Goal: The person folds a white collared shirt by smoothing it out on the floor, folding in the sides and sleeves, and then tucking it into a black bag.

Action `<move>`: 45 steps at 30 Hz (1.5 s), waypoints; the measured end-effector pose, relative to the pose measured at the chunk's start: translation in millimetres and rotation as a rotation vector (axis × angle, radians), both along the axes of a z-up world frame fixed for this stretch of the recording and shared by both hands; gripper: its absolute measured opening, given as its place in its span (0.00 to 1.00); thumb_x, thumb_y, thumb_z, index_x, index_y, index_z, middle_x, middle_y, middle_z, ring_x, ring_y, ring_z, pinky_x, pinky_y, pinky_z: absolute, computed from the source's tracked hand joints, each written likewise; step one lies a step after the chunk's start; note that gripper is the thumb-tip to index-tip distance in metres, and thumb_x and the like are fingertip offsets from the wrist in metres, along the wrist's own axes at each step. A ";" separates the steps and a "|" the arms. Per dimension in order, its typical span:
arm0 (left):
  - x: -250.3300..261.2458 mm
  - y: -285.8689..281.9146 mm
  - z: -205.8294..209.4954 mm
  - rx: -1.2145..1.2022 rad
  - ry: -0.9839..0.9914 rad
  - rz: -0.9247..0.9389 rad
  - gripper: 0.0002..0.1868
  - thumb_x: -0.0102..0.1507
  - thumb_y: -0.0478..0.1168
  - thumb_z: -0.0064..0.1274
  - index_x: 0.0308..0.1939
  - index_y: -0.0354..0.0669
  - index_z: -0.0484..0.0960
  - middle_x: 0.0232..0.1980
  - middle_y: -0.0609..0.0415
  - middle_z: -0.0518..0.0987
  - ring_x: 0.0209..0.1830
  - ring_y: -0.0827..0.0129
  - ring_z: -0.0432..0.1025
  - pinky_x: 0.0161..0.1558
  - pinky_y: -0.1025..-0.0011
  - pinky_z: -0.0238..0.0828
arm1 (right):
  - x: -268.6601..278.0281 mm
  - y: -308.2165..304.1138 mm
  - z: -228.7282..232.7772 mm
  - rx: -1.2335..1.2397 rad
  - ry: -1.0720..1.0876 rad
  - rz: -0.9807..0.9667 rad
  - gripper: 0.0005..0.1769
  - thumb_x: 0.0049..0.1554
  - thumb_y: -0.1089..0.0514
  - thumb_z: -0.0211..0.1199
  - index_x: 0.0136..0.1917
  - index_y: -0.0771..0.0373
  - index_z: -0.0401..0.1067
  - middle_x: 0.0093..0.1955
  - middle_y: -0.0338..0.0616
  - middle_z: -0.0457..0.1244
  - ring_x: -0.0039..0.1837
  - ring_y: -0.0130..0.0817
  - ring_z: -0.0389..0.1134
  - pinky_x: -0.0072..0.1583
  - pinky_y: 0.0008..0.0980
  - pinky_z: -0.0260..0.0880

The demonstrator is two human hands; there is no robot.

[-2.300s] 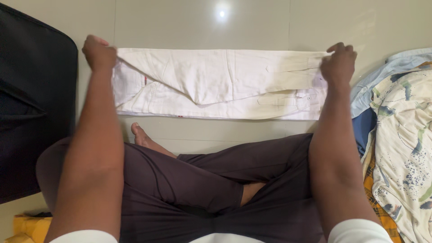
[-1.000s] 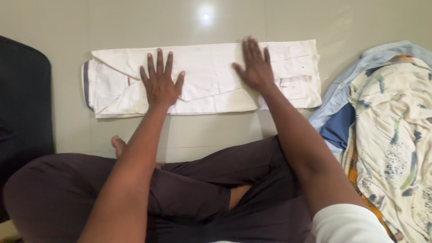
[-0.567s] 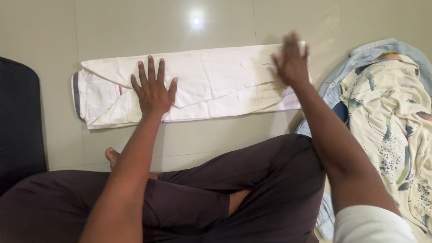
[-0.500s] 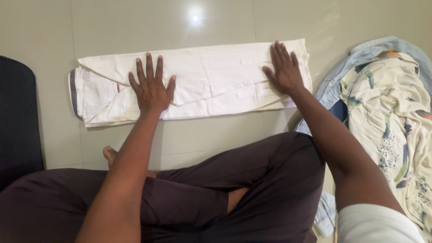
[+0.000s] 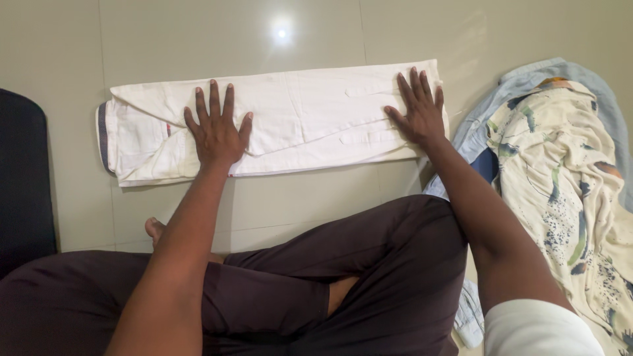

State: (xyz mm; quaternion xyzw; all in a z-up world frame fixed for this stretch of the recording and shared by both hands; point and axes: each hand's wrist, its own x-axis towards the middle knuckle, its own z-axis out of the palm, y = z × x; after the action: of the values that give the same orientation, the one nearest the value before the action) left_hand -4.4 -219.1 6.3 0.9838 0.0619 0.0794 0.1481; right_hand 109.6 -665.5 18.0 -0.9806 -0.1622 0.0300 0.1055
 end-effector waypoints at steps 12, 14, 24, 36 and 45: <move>-0.8 0.6 -1.2 -0.012 -0.021 0.003 0.37 0.73 0.63 0.38 0.83 0.53 0.57 0.86 0.48 0.46 0.85 0.46 0.37 0.76 0.33 0.28 | -1.2 -0.5 11.6 -0.022 0.022 -0.052 0.52 0.58 0.20 0.48 0.86 0.42 0.43 0.89 0.50 0.34 0.88 0.50 0.30 0.79 0.69 0.27; 1.3 0.6 -0.7 -0.013 0.008 0.001 0.37 0.73 0.63 0.39 0.82 0.53 0.57 0.86 0.48 0.46 0.85 0.45 0.36 0.76 0.33 0.27 | -1.8 -2.0 10.9 -0.016 0.020 -0.057 0.53 0.58 0.20 0.48 0.86 0.45 0.41 0.89 0.50 0.34 0.88 0.51 0.29 0.78 0.69 0.27; 3.3 -2.4 2.5 -0.038 0.036 0.022 0.38 0.72 0.62 0.40 0.83 0.54 0.56 0.86 0.49 0.46 0.85 0.46 0.36 0.76 0.34 0.26 | 1.5 -5.3 6.7 -0.013 0.026 -0.059 0.54 0.60 0.20 0.46 0.87 0.47 0.38 0.90 0.47 0.32 0.89 0.47 0.28 0.81 0.65 0.25; 11.1 -3.1 1.3 -0.035 0.065 0.062 0.38 0.73 0.62 0.38 0.84 0.55 0.53 0.87 0.49 0.44 0.85 0.47 0.34 0.76 0.34 0.23 | -38.9 -64.6 -2.1 0.698 1.121 -0.309 0.32 0.64 0.41 0.50 0.45 0.75 0.76 0.36 0.53 0.72 0.37 0.43 0.75 0.45 0.37 0.77; 12.0 -0.4 -1.7 -0.044 0.057 0.053 0.39 0.72 0.63 0.38 0.83 0.53 0.53 0.86 0.48 0.44 0.85 0.46 0.33 0.76 0.34 0.23 | -19.9 -99.9 51.6 0.130 -0.765 -0.241 0.14 0.68 0.58 0.51 0.60 0.67 0.73 0.59 0.59 0.68 0.66 0.58 0.67 0.69 0.50 0.62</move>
State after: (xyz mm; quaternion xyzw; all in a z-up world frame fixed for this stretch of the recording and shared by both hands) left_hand 7.5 -219.6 4.6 0.9803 0.0939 0.0537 0.1655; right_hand 89.7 -765.4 69.6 -0.9244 -0.0754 -0.3597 0.1022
